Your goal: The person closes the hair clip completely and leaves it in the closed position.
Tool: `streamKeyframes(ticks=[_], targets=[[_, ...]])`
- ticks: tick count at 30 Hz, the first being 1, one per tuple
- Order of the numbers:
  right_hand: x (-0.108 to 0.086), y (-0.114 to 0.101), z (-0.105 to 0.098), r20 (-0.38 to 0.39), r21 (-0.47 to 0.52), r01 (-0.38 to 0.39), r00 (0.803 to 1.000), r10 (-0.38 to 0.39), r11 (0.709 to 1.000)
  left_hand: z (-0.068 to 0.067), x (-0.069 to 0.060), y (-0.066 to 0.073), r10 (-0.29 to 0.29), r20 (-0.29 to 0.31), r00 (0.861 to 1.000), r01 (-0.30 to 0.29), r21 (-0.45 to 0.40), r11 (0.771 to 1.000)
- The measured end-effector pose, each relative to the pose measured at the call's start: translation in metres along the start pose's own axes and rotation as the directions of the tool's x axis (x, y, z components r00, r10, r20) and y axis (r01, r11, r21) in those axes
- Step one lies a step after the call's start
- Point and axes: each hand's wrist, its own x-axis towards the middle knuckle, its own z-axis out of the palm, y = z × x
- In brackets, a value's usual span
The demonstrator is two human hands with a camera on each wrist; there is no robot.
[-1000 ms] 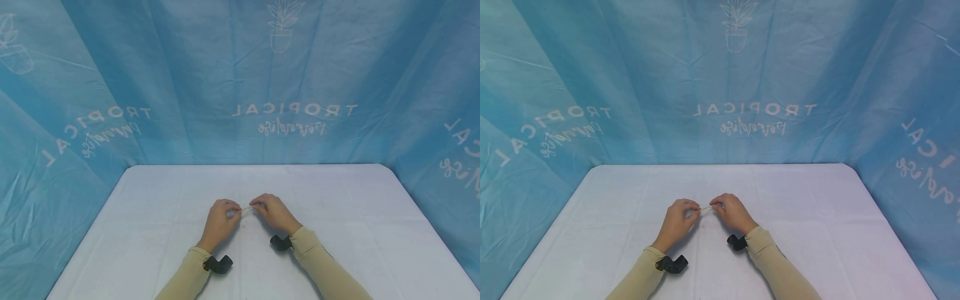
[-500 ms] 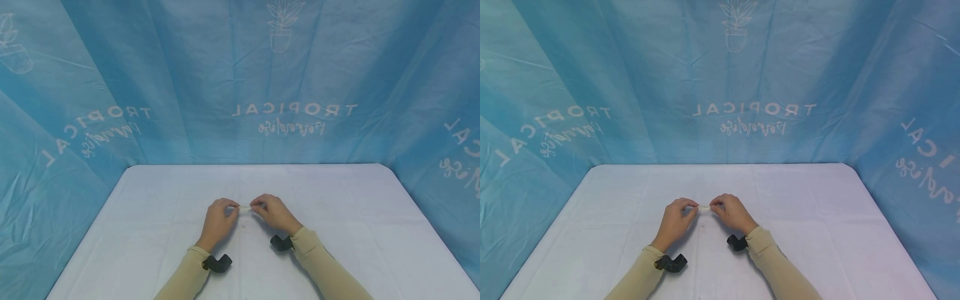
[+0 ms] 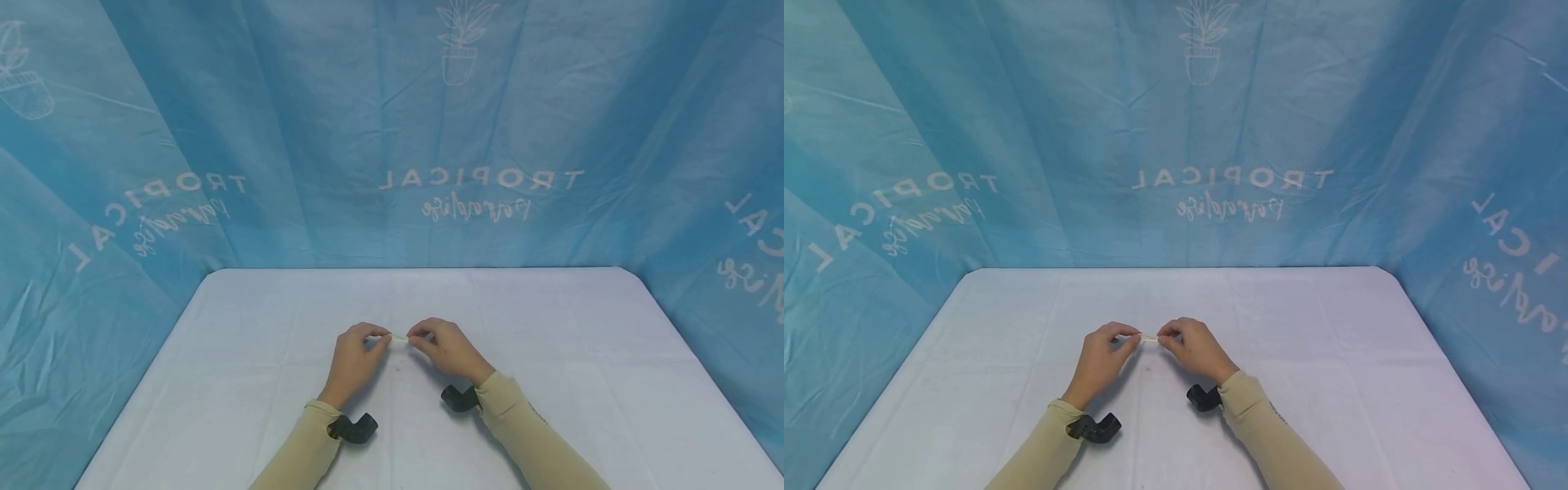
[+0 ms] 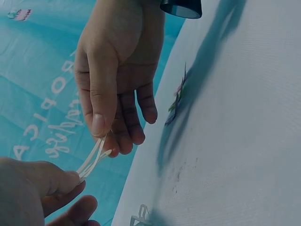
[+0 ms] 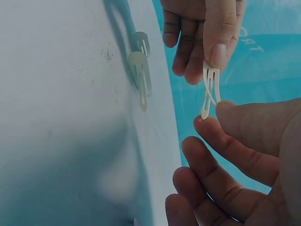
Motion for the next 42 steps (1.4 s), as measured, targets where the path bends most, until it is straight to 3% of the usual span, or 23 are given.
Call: streamKeyframes(ticks=[9, 33, 42], targets=[[0.0001, 0.0002, -0.0024, 0.008, 0.023, 0.037, 0.999, -0.037, 0.999, -0.0014, -0.0001, -0.0009, -0.029, 0.033, 0.999, 0.030, -0.035, 0.999], [-0.0009, -0.0009, -0.0036, 0.017, 0.067, 0.065, 0.998, -0.066, 0.996, -0.0033, 0.0019, -0.0041, -0.018, 0.065, 0.998, 0.025, -0.105, 0.994], [-0.0008, -0.0016, -0.0042, 0.024, 0.069, 0.074, 0.997, -0.076, 0.995, -0.0037, 0.0017, -0.0035, -0.040, 0.083, 0.996, 0.048, -0.104, 0.993]])
